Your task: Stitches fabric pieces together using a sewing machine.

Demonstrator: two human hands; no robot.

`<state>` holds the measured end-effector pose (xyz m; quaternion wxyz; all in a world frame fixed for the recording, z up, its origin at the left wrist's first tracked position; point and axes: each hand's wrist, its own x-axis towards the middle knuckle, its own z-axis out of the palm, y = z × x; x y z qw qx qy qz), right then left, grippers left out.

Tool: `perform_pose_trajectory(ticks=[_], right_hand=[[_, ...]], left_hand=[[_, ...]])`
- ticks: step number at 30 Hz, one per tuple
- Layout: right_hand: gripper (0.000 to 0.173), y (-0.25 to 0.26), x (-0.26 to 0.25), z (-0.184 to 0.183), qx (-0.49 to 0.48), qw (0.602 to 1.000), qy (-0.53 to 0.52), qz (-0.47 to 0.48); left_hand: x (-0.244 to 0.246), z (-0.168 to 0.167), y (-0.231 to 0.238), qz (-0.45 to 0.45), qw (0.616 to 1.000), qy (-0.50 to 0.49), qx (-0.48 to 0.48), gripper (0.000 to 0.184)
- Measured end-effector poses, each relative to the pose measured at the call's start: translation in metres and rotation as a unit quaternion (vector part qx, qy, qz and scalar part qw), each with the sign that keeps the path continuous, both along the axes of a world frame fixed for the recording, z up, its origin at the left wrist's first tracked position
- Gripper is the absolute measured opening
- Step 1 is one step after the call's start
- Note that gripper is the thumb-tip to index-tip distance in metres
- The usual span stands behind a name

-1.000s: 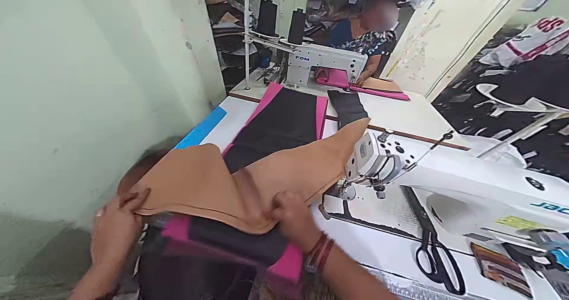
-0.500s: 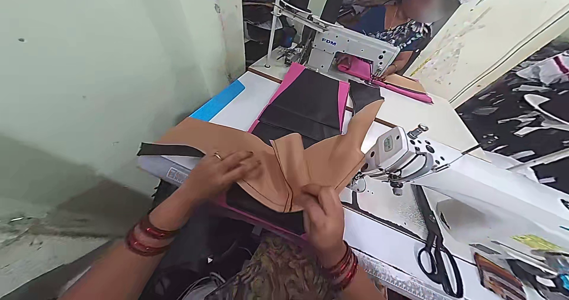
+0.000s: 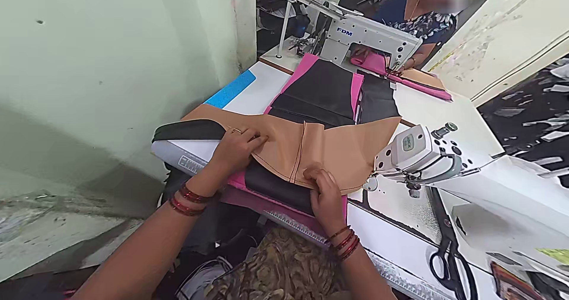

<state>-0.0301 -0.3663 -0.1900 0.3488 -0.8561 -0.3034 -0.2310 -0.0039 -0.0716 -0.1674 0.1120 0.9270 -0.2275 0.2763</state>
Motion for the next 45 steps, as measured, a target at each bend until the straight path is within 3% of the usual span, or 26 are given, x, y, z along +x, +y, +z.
perform_pose_trajectory(ticks=[2, 5, 8, 16, 24, 28, 31, 45], right_hand=[[0.028, -0.005, 0.000, -0.005, -0.012, 0.998, -0.058, 0.016], [0.029, -0.008, -0.001, -0.011, -0.021, 0.991, -0.125, 0.052], [0.029, -0.008, -0.004, -0.012, -0.013, 0.987, -0.146, 0.071], [0.023, -0.009, -0.010, -0.012, -0.042, 0.975, -0.191, 0.101], [0.021, -0.007, -0.015, -0.011, -0.085, 0.966, -0.221, 0.102], [0.020, -0.016, -0.026, -0.007, -0.136, 0.972, -0.192, 0.002], [0.026, -0.031, -0.030, -0.009, -0.118, 0.976, -0.159, -0.086], [0.022, -0.057, -0.044, -0.021, -0.107, 0.970, -0.219, -0.004]], left_hand=[[-0.016, 0.005, -0.006, -0.057, 0.998, 0.005, 0.027, 0.052], [-0.040, 0.000, -0.025, -0.179, 0.980, -0.048, 0.074, 0.033], [-0.053, -0.014, -0.039, -0.235, 0.966, -0.069, 0.083, 0.030], [-0.055, -0.030, -0.040, -0.213, 0.972, -0.093, 0.042, 0.030], [-0.057, -0.035, -0.040, -0.255, 0.941, -0.172, 0.142, 0.034], [-0.054, -0.035, -0.046, -0.262, 0.938, -0.188, 0.129, 0.029], [-0.053, -0.039, -0.047, -0.261, 0.943, -0.179, 0.106, 0.024], [-0.052, -0.041, -0.048, -0.258, 0.951, -0.157, 0.065, 0.023]])
